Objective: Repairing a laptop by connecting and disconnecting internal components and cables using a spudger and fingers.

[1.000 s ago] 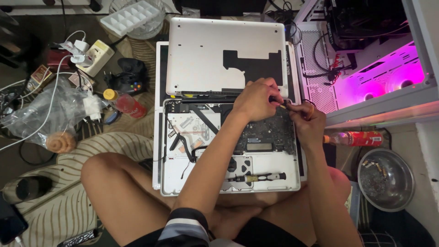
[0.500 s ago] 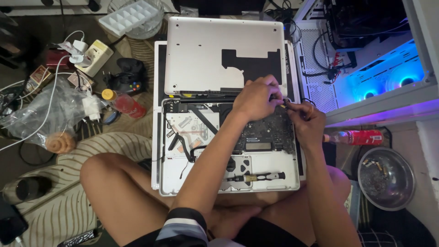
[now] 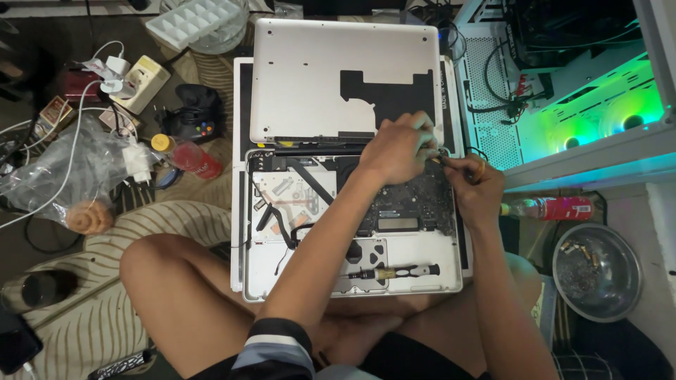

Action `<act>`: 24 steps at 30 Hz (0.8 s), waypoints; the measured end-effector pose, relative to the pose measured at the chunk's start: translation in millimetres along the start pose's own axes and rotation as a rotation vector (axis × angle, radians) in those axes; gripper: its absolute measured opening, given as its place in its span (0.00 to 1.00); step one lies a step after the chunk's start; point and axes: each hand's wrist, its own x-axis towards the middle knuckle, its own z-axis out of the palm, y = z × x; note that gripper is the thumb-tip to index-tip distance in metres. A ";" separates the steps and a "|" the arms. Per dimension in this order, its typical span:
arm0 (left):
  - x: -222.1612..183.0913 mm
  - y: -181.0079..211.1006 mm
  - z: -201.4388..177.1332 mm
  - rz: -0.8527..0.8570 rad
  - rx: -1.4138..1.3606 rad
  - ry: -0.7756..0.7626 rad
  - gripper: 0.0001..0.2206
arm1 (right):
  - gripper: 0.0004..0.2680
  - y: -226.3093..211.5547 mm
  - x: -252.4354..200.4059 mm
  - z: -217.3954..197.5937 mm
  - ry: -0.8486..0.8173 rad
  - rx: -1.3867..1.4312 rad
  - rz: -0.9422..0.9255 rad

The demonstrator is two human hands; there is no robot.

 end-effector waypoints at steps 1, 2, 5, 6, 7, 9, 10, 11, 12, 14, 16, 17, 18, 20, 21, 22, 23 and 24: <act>1.3 -1.9 2.2 -0.002 -0.001 -0.001 0.07 | 0.06 2.3 -0.1 -0.6 -0.001 0.000 0.002; 2.5 -3.8 4.4 0.002 0.001 -0.005 0.06 | 0.06 4.6 -0.4 -1.2 -0.005 0.012 0.023; 3.0 -5.0 4.7 0.016 0.007 -0.014 0.06 | 0.05 -0.8 0.4 -0.9 -0.010 0.024 0.049; 2.1 -4.7 3.6 0.024 0.011 -0.018 0.07 | 0.05 -4.8 0.6 -0.2 -0.014 0.026 0.053; 2.0 -5.0 3.8 0.023 0.011 -0.018 0.07 | 0.05 -4.5 0.7 0.2 -0.014 0.026 0.053; 1.6 -5.5 4.2 0.040 0.020 -0.021 0.07 | 0.04 -4.0 0.9 0.9 -0.020 0.025 0.068; 1.9 -7.1 5.4 0.040 0.020 -0.021 0.07 | 0.04 -2.6 1.1 0.4 -0.020 0.025 0.068; 2.5 -8.5 6.7 0.047 0.022 -0.022 0.07 | 0.03 -1.2 1.3 -0.5 -0.015 0.017 0.070; 3.1 -9.9 8.0 0.053 0.024 -0.023 0.07 | 0.03 0.2 1.5 -1.5 -0.009 0.010 0.072; 5.0 -10.9 8.9 0.041 0.016 -0.030 0.07 | 0.03 8.9 2.1 -0.7 0.005 -0.032 0.086; 6.1 -12.7 9.4 0.027 0.009 -0.037 0.08 | 0.02 11.6 2.9 2.0 0.019 -0.071 0.100; 6.3 -13.1 11.0 0.021 0.019 -0.040 0.08 | 0.02 10.0 2.6 2.7 0.023 -0.074 0.092; 6.6 -13.4 12.5 0.015 0.029 -0.043 0.07 | 0.02 8.4 2.3 3.4 0.028 -0.078 0.084; 4.8 -11.3 10.8 0.017 0.032 -0.044 0.07 | 0.02 10.8 2.3 1.2 0.026 -0.100 0.066; 4.3 -10.3 9.1 0.020 0.037 -0.043 0.07 | 0.02 11.6 3.2 0.5 0.024 -0.122 0.047; 3.6 -9.9 7.2 0.020 0.038 -0.042 0.07 | 0.02 15.4 2.9 0.7 0.024 -0.121 0.045; 2.8 -9.3 5.9 0.015 0.015 -0.042 0.06 | 0.03 19.3 2.1 0.5 0.034 -0.130 0.037; 1.9 -8.7 4.9 0.010 -0.008 -0.042 0.06 | 0.04 23.4 1.2 0.2 0.045 -0.139 0.028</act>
